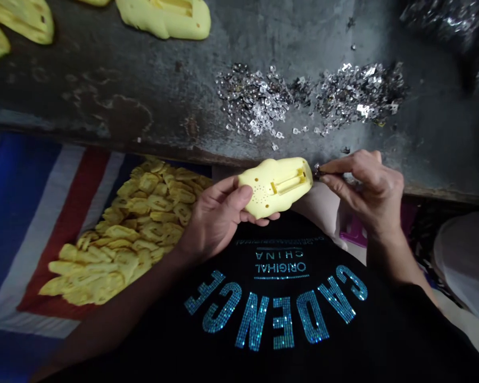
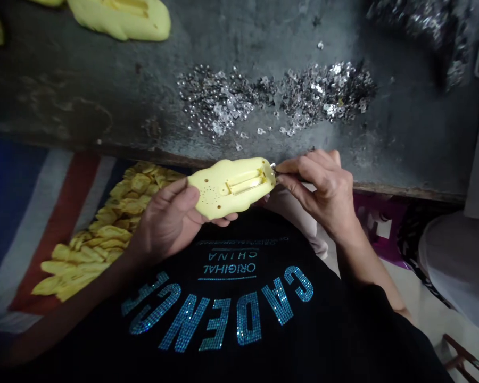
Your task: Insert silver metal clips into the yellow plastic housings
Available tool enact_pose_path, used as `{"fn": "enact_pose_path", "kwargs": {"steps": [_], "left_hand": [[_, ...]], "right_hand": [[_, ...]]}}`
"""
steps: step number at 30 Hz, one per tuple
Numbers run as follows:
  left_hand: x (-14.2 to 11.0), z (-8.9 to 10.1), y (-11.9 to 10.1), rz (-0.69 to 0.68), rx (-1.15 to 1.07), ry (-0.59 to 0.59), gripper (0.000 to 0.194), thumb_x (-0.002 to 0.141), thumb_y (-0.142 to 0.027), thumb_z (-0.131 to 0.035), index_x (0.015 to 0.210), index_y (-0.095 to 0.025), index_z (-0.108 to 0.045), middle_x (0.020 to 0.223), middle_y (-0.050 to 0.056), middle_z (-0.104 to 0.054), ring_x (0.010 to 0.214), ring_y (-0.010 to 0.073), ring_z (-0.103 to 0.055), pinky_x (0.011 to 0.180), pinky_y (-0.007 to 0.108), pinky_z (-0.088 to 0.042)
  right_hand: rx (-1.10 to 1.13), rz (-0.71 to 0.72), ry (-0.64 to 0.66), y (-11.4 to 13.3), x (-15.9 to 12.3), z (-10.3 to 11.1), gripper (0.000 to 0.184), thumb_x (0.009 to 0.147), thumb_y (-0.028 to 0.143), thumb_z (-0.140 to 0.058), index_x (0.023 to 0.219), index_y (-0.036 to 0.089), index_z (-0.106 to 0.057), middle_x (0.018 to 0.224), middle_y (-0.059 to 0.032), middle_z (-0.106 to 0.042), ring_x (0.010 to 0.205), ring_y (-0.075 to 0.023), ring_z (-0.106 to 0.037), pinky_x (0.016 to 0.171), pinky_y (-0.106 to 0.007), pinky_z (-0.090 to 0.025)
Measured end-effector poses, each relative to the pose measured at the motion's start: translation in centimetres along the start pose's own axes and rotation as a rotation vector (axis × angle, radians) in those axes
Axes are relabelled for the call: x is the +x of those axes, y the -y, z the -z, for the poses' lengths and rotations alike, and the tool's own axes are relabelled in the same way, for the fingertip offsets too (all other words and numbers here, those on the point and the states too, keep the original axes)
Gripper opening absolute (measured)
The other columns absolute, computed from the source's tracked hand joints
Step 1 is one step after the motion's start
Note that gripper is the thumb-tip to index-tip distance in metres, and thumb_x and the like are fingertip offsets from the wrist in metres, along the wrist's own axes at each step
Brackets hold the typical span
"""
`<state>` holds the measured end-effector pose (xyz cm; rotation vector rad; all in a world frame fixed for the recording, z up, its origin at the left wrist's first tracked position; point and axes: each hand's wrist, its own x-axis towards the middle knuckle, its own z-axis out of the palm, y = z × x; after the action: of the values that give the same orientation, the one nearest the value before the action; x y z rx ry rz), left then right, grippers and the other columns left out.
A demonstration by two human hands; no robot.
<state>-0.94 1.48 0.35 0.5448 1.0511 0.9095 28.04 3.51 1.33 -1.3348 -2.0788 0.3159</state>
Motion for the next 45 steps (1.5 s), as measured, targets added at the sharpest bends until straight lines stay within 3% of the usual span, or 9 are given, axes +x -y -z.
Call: {"fn": "enact_pose_path", "kwargs": {"steps": [8,13,20,26,34,40,45], "left_hand": [[-1.2,0.1,0.1,-0.048,-0.008,0.032,0.044,0.089,-0.05,-0.103,0.11,-0.017,-0.085,0.106,0.011,-0.093,0.075,0.0314,-0.09,0.063,0.039,-0.076],[-1.8,0.1,0.3,-0.074,-0.001,0.041,0.044,0.09,-0.053,-0.103,0.107,-0.017,-0.085,0.107,0.01,-0.093,0.08,0.0308,-0.091,0.064,0.037,-0.076],[-2.3,0.0,0.4,-0.046,-0.017,0.075,0.043,0.091,-0.053,-0.101,0.109,-0.017,-0.087,0.101,0.01,-0.092,0.079,0.0296,-0.091,0.065,0.035,-0.076],[-2.4,0.2,0.6,-0.048,0.019,0.113,0.039,0.096,-0.053,-0.096,0.107,-0.017,-0.086,0.105,0.012,-0.092,0.09,0.0349,-0.093,0.07,0.038,-0.076],[-2.5,0.4,0.9,-0.042,-0.023,0.13,0.025,0.107,-0.045,-0.086,0.119,-0.023,-0.088,0.126,0.009,-0.093,0.089,0.0272,-0.093,0.075,0.036,-0.077],[-2.4,0.6,1.1,-0.049,-0.05,0.126,0.023,0.108,-0.041,-0.085,0.122,-0.024,-0.086,0.127,0.008,-0.093,0.092,0.0279,-0.093,0.077,0.038,-0.078],[-2.4,0.6,1.0,-0.069,-0.113,0.182,0.019,0.109,-0.041,-0.086,0.119,-0.025,-0.087,0.124,0.005,-0.094,0.088,0.025,-0.093,0.07,0.03,-0.075]], "right_hand": [[-0.064,0.021,-0.005,2.1,-0.1,0.1,0.011,0.116,0.038,-0.074,0.113,0.032,-0.082,0.096,-0.003,-0.089,0.085,-0.0279,-0.081,0.084,-0.048,-0.058],[-0.033,0.066,-0.023,2.8,-0.1,0.2,0.003,0.114,0.03,-0.078,0.113,0.032,-0.08,0.098,-0.0029,-0.088,0.085,-0.0277,-0.08,0.08,-0.048,-0.058],[-0.121,0.116,0.008,3.4,-0.5,0.5,0.016,0.113,0.024,-0.074,0.123,0.035,-0.079,0.106,-0.003,-0.088,0.091,-0.0286,-0.078,0.084,-0.051,-0.058],[-0.294,0.17,0.026,4.3,-0.7,0.5,0.021,0.113,0.022,-0.072,0.128,0.033,-0.081,0.107,-0.0047,-0.089,0.09,-0.0292,-0.077,0.082,-0.049,-0.058],[-0.354,0.188,-0.017,4.3,-1.1,-0.1,0.016,0.115,0.026,-0.072,0.126,0.033,-0.082,0.106,-0.0035,-0.089,0.087,-0.0257,-0.075,0.08,-0.046,-0.054],[-0.229,0.154,-0.042,4.4,-1.2,0.1,0.022,0.113,0.021,-0.075,0.131,0.033,-0.08,0.111,-0.0032,-0.09,0.09,-0.0247,-0.076,0.083,-0.046,-0.053],[-0.275,0.22,-0.152,4.0,-1.5,-0.1,0.025,0.108,0.015,-0.083,0.129,0.028,-0.079,0.112,-0.0022,-0.092,0.088,-0.0231,-0.077,0.08,-0.044,-0.053]]}}
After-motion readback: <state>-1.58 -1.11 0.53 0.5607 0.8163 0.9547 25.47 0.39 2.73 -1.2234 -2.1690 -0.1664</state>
